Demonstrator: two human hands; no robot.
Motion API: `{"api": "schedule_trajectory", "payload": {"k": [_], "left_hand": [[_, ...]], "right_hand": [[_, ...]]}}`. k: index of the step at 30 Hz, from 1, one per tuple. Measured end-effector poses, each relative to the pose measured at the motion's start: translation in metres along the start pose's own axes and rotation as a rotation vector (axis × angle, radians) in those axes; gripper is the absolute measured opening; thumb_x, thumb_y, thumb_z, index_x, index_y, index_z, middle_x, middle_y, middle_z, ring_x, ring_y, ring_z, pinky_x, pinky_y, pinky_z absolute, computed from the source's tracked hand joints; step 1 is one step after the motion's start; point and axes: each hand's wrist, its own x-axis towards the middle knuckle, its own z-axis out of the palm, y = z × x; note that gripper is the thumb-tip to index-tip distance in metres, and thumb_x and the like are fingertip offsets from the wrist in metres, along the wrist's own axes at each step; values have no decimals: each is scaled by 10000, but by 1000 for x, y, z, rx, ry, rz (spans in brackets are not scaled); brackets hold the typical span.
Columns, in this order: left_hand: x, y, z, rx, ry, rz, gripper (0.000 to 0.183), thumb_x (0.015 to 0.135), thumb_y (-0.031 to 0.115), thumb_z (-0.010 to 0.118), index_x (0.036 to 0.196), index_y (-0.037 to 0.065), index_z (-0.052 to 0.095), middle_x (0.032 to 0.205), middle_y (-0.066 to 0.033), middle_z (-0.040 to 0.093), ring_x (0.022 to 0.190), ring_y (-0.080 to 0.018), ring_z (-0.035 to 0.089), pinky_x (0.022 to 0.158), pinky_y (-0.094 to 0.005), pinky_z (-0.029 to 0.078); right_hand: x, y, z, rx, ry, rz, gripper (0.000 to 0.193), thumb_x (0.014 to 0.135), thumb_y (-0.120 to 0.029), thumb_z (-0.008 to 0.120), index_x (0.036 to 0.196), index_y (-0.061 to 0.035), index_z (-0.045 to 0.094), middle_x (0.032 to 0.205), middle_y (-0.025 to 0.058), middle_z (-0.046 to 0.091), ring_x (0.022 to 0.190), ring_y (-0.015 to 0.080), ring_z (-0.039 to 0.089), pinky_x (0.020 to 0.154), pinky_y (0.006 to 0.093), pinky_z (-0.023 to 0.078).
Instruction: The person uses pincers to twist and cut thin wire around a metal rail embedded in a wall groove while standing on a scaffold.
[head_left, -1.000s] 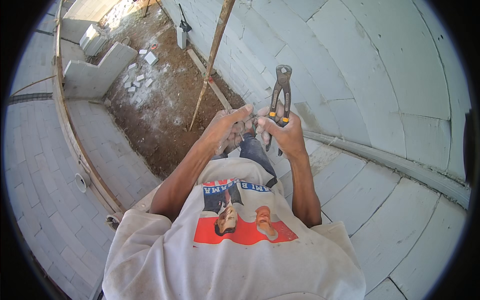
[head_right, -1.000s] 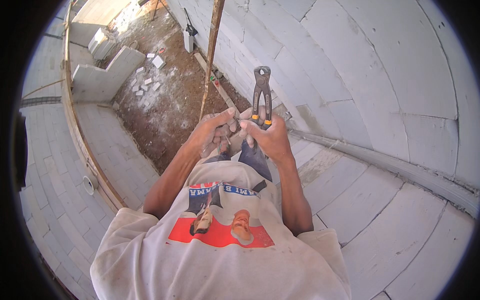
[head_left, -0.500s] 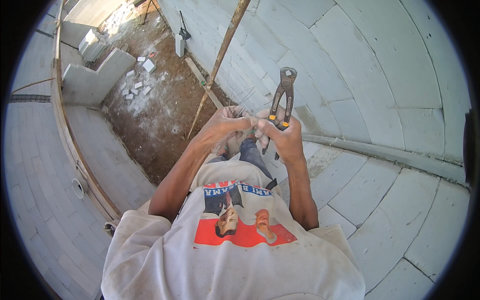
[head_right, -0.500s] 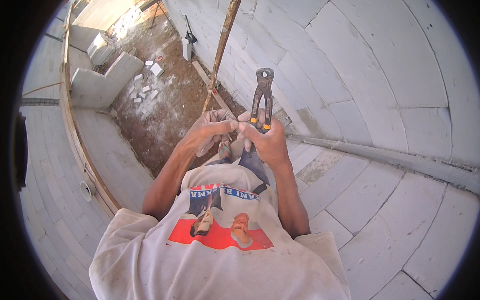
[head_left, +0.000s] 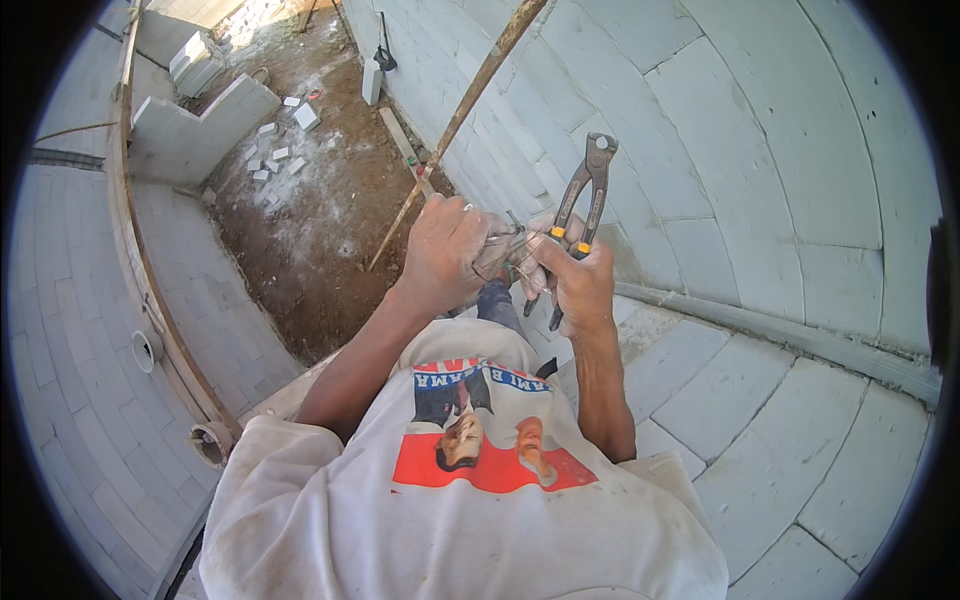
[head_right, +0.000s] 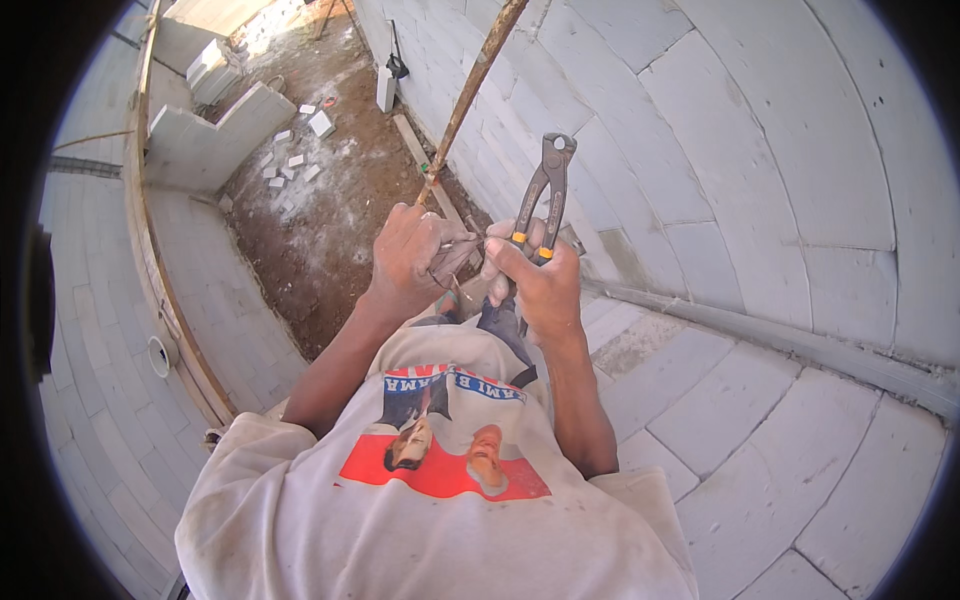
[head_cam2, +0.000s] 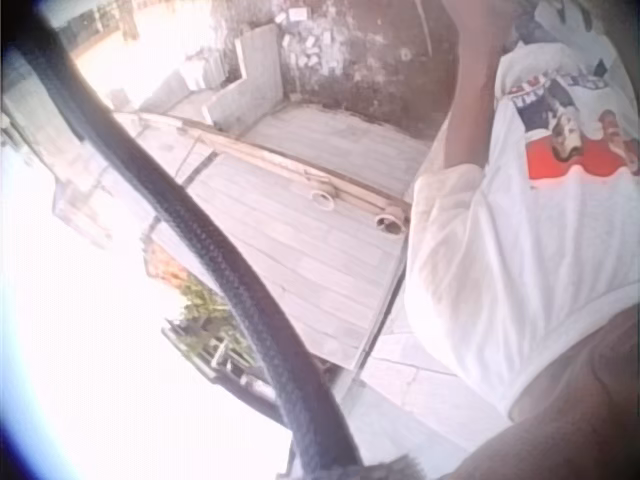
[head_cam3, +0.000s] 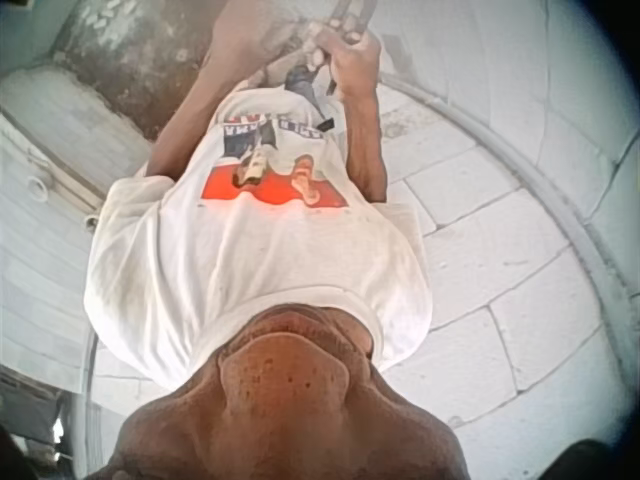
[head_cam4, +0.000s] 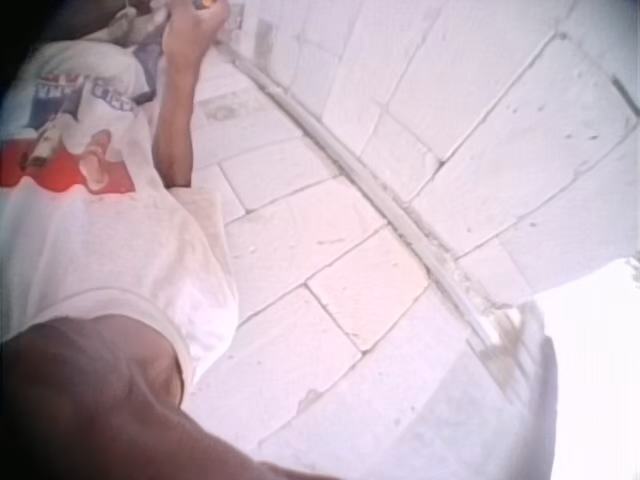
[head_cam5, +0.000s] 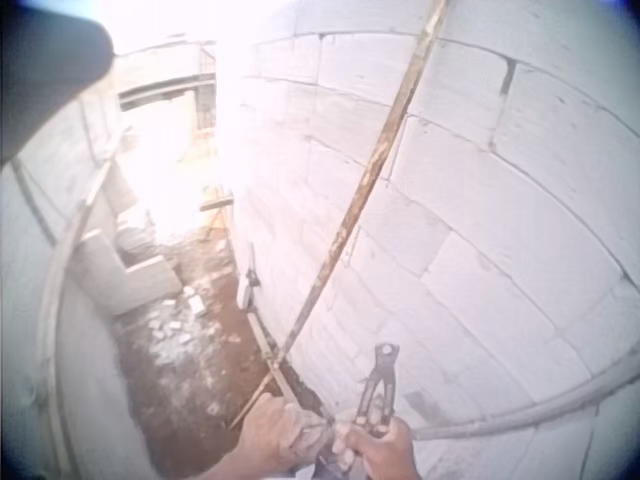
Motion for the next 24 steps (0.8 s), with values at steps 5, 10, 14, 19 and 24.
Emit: {"api": "schedule_trajectory", "payload": {"k": [5,10,14,19,24], "left_hand": [[-3,-4,4,190,164,63,273,728,68,862,928,112,683,724,-38,578,678,-270,555,658,-383,423],[5,7,-10,-157,-19,-282,134,840,99,811,935,52,728,779,-34,659,692,-157,574,664,-319,436],[-3,14,-13,-847,-169,-742,236,988,243,717,961,15,773,805,8,682,718,-48,551,647,-247,425],[5,27,-9,-999,-293,-1123,271,1016,253,681,1098,4,750,820,-6,684,706,-76,578,637,-257,451],[-5,29,9,-1447,-113,-1239,330,1010,223,689,1242,-11,673,939,-69,737,702,-134,653,623,-312,528]], "right_hand": [[-4,5,25,97,72,-8,232,940,-73,729,1120,42,637,767,109,667,547,139,590,496,315,501],[0,5,13,101,48,-92,242,948,-68,721,1147,30,623,789,117,675,553,142,601,502,318,509],[-5,5,3,45,20,-126,235,958,-60,710,1159,19,618,797,122,678,564,142,608,509,310,514],[-11,16,-1,82,16,-150,223,961,-55,710,1150,15,616,804,121,682,573,140,611,514,301,516],[-15,22,0,99,66,-180,223,958,-42,703,1149,20,608,796,124,679,574,147,609,523,309,521]]}}
